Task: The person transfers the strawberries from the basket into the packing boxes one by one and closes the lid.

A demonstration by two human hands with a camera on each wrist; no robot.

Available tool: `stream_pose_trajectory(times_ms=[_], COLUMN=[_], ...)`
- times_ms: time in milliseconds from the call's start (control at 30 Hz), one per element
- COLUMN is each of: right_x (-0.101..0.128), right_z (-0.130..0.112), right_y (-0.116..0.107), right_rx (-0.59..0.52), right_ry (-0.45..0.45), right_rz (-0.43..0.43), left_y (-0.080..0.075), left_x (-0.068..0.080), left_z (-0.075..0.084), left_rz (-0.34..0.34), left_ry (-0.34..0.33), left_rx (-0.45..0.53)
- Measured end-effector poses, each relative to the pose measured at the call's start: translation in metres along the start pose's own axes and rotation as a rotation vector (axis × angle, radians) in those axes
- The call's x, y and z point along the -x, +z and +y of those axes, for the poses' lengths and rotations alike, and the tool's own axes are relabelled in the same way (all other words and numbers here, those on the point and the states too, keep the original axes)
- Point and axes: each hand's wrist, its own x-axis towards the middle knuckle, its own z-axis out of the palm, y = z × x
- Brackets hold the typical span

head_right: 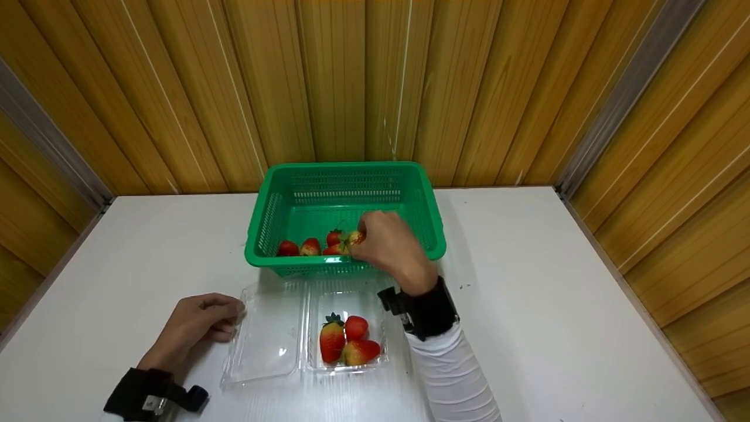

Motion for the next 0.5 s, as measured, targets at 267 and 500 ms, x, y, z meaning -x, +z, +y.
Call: stream_pose_trajectory(times_ms=[267,500], right_x=[0.006,0.01], right_z=[-0.01,-0.013], right_y=[0.004,0.009], right_rx=[0.008,-0.001], right_ry=[-0.026,-0.038], right_rz=[-0.019,-0.041], left_y=[0.001,0.001], left_x=[0.001,0.002], left_z=[0.002,0.003], left_rz=[0.002,0.005], left_ry=[-0.014,-0.02], left_rx=[0.001,0.006])
